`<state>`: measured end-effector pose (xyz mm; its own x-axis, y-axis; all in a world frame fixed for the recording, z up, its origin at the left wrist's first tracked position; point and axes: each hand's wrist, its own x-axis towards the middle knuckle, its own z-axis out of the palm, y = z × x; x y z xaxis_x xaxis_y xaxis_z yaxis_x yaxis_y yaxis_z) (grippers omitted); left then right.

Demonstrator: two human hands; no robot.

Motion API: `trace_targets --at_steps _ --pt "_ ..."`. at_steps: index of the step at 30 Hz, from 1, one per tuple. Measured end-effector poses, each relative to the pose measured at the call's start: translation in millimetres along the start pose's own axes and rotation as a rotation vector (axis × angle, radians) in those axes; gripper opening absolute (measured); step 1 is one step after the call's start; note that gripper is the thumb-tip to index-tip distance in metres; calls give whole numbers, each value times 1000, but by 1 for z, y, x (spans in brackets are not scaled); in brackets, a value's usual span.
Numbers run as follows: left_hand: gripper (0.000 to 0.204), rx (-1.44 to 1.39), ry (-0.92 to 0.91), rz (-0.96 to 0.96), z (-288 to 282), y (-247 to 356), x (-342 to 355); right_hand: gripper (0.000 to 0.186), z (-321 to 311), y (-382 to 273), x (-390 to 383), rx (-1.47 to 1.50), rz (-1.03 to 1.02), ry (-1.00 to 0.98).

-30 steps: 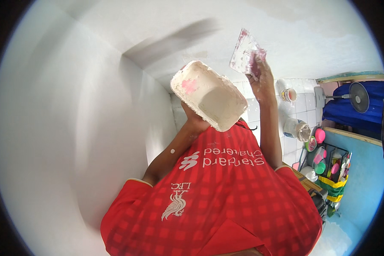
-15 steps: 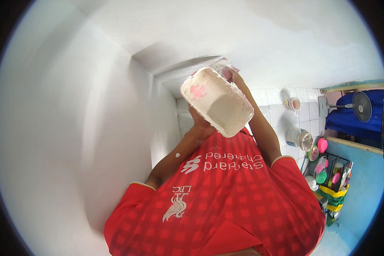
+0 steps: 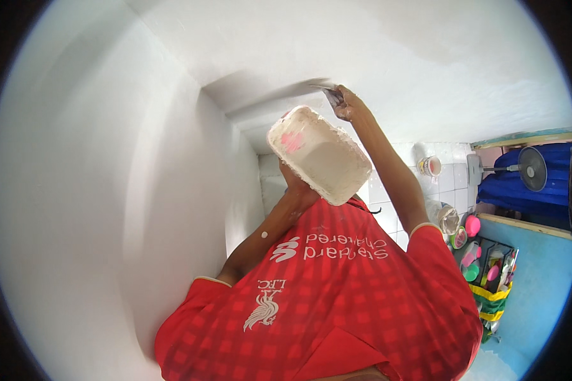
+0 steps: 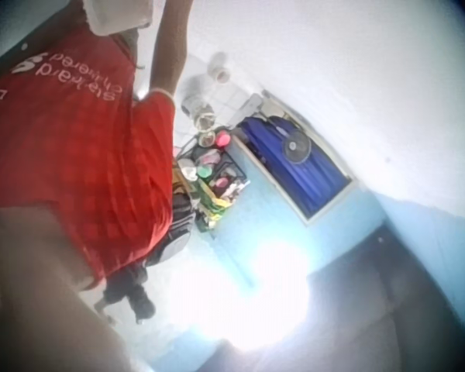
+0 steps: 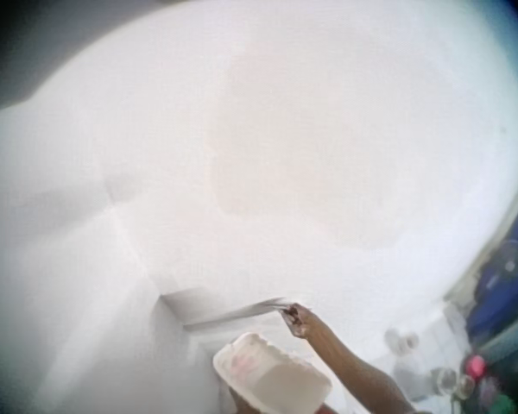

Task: The person uses a trowel to scoop white plaster from a bucket and applies it to the ceiling and upper wall area. They repeatedly reload the trowel and smooth the surface, working in a small tiled room with scattered tools and containers.

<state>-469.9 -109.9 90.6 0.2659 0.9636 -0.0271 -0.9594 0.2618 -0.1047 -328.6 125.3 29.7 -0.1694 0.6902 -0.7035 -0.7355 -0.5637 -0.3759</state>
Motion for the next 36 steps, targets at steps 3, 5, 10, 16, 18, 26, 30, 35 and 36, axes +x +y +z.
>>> trace_targets --at_steps 3,5,10,16,18,26,30,35,36 --pt "66 108 66 25 17 0 -1 19 4 -21 10 -16 39 -58" --pt "66 105 76 34 22 2 -1 18 24 -30 2 14 93 9" --pt "65 54 66 31 20 1 3 10 18 -48 -42 32 20 -161" --pt "65 91 65 -3 4 -9 -1 25 16 -28 -167 -47 -238 -327" --pt "61 214 20 26 -7 -17 0 32 4 -25 -191 -199 -353 -344" --pt "62 785 -129 214 19 -27 -4 34 -11 -15 -272 -628 -703 -287" --pt "68 982 -72 239 5 -11 -6 31 -22 -7 -288 -880 -755 -247" --pt "61 494 9 186 -1 -5 -6 35 -16 9 -296 -1002 -683 -194" --pt "58 440 -17 170 -2 -1 -6 36 -15 11 -294 -1040 -683 -178"
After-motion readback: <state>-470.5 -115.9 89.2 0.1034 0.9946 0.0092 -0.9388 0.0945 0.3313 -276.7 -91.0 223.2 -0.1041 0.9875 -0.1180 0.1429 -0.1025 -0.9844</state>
